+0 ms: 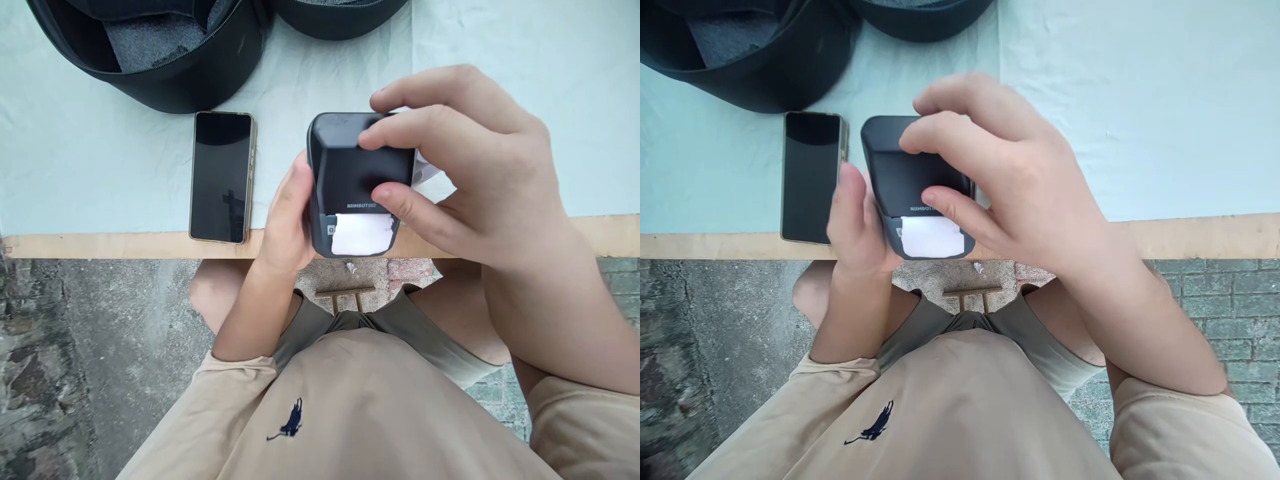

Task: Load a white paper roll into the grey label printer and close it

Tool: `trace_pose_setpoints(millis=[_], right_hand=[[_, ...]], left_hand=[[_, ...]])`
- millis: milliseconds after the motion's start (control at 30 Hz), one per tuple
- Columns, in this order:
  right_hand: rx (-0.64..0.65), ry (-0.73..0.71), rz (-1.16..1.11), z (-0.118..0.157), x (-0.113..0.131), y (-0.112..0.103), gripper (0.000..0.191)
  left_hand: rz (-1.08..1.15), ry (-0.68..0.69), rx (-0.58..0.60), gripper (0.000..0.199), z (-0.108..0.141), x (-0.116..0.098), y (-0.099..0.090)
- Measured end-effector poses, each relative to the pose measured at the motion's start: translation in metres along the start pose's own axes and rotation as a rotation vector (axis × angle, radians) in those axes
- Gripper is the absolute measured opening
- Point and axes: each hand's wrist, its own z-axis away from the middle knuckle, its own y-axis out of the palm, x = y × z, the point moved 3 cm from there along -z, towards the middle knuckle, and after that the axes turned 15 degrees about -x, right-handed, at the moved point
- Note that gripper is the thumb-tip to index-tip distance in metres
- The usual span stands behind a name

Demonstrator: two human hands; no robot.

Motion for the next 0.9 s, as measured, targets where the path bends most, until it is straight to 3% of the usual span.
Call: trace_pose_setpoints(millis=[167,667,767,900], right_hand=[[0.004,0.017,-0.001,0.001,-0.003,0.001,0.033],[0.071,-0.008,-0.002,0.002,-0.003,-0.003,0.047],[-0.001,-0.062,0.002,0.000,0.000,-0.008,0.042],[-0.198,-0.060,0.059,-0.004,0.004,-0.013,0.033]], left_hand=[[-0.118,0.043,-0.203,0.052,-0.003,0.003,-0.008],[-0.041,0.094,-0.198,0.035,-0.004,0.000,-0.005],[-0.034,0.057,-0.193,0.034,-0.005,-0.001,-0.004],[0.054,0.081,-0.159,0.036,-0.003,-0.003,-0.003]])
